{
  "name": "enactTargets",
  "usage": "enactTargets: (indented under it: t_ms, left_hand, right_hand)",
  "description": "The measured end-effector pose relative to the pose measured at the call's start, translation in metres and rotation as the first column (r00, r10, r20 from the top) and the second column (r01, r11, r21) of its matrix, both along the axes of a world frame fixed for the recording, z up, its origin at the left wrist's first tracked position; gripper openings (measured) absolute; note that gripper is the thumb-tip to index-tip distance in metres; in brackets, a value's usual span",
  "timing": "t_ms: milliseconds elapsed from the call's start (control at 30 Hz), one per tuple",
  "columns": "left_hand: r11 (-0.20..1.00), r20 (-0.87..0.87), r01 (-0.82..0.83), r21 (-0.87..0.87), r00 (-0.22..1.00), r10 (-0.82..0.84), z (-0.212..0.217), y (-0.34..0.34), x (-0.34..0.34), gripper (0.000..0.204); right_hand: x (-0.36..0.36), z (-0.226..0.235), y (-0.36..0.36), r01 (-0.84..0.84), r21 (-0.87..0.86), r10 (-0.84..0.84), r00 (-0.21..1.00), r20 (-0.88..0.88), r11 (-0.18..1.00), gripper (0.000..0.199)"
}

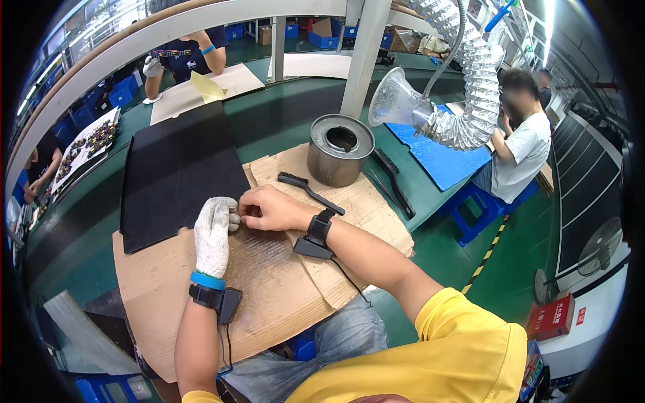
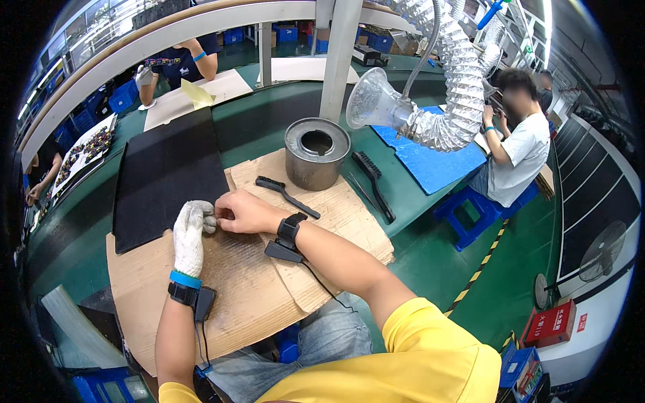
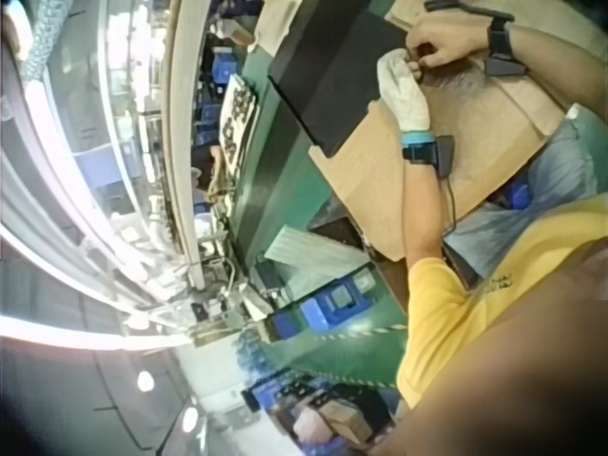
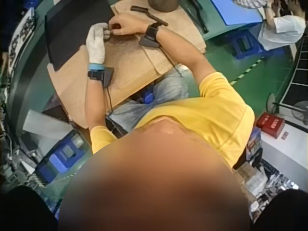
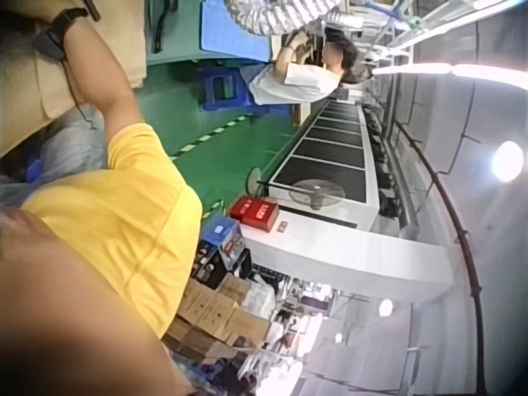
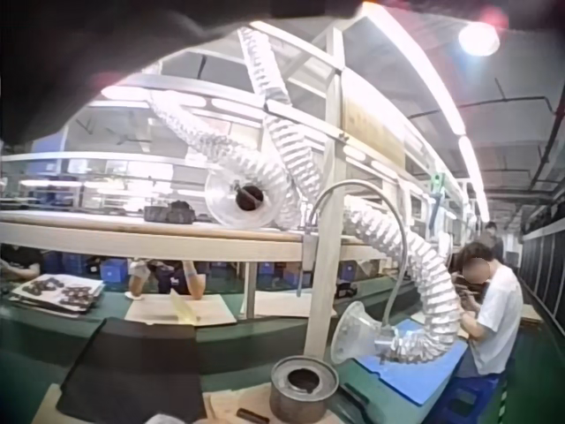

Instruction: Cleaning and inspecting printed circuit boards using a small brush at a manual workstation.

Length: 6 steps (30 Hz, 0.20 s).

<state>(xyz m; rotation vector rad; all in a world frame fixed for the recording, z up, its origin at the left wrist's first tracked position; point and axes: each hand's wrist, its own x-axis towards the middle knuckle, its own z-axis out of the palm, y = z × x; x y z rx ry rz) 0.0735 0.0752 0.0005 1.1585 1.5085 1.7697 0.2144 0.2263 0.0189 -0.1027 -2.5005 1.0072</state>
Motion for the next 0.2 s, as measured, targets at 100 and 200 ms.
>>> enactTargets:
  t_ms: [100,200]
  left_hand:
    - [1.0,-0.008,0.005,-0.003,1.0,-0.005,0.0016,-0.0002,0.0006,0.027]
    - [1.0,-0.013,0.011,-0.01,1.0,-0.011,0.0007,-0.0008,0.0002,0.028]
  right_hand:
    - [0.0004,0.0012,0.0004,0.002,0.007,-0.002,1.0,0.004,1.0,0.017]
    - [0.0011,0.0012,-0.0008,0.007,0.007,-0.007,1.0,0.009,1.0,0.017]
